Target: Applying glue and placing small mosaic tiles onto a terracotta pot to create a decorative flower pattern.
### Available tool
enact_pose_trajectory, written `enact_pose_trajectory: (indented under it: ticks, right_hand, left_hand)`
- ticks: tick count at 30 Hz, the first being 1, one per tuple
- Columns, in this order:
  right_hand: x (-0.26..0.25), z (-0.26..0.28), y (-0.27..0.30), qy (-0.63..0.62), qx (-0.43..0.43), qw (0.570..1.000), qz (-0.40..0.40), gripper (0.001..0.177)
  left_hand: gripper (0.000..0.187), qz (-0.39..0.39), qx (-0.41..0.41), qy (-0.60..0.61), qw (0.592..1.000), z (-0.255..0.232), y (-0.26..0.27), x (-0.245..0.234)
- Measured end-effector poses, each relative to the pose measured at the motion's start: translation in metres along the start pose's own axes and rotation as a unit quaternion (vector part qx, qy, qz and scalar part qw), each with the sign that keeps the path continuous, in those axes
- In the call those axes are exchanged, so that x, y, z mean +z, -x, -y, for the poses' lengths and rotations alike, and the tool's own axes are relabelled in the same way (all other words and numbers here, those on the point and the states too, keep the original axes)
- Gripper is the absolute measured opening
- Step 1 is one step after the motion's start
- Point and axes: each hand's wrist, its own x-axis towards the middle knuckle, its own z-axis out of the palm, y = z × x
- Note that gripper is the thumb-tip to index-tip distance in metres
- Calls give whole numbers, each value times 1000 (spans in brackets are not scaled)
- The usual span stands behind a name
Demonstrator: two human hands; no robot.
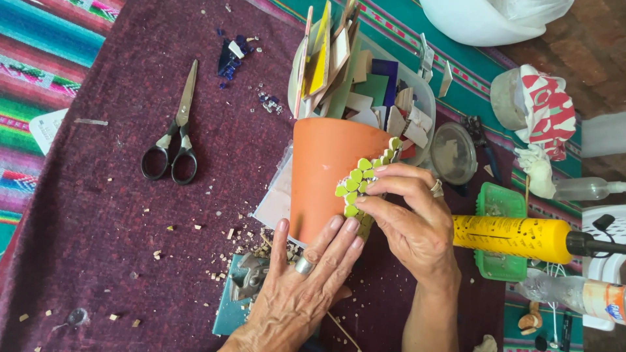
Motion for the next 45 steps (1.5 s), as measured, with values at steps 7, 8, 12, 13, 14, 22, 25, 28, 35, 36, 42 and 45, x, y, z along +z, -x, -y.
enact_pose_trajectory:
  ticks: [7, 8, 12, 13, 14, 22, 25, 28, 35, 36, 42, 45]
  right_hand:
    - [-4, 4, -3, -37, 0, 999, -10, 10]
    - [-6, 6, -5, -49, 3, 999, -16, 8]
    - [-13, 8, -3, -33, -16, 999, -10, 8]
    - [-14, 8, -3, -33, -17, 999, -10, 8]
    - [-15, 8, -2, -9, -30, 1000, 3, 8]
    - [-17, 16, -8, 56, -61, 996, 29, 17]
    - [-17, 18, -9, 69, -55, 995, 37, 17]
    - [-17, 19, -10, 74, -52, 995, 42, 19]
    - [-16, 20, -10, 89, -46, 994, 44, 18]
    - [-16, 20, -10, 91, -44, 994, 45, 18]
    - [-18, 21, -9, 104, -41, 992, 57, 24]
    - [-19, 22, -10, 109, -46, 991, 58, 25]
  left_hand:
    - [72, -6, -3, 8, 1000, -1, 1, 2]
    - [73, -5, -3, 9, 1000, 0, 0, 2]
    - [65, -12, -4, 8, 1000, -1, 0, 2]
    - [65, -12, -5, 8, 1000, 0, 0, 2]
    - [64, -12, -4, 8, 1000, 0, 0, 2]
    - [59, -16, -3, 3, 1000, 0, -1, 0]
    - [57, -21, -4, 3, 1000, 0, -2, 0]
    - [63, -16, 0, 2, 1000, 1, -1, 1]
    - [64, -14, -2, 2, 1000, 0, -1, 1]
    - [63, -16, -4, 2, 1000, 0, -1, 2]
    - [68, -16, -3, -9, 1000, 0, -1, 2]
    - [68, -14, 1, -18, 1000, 1, -2, 0]
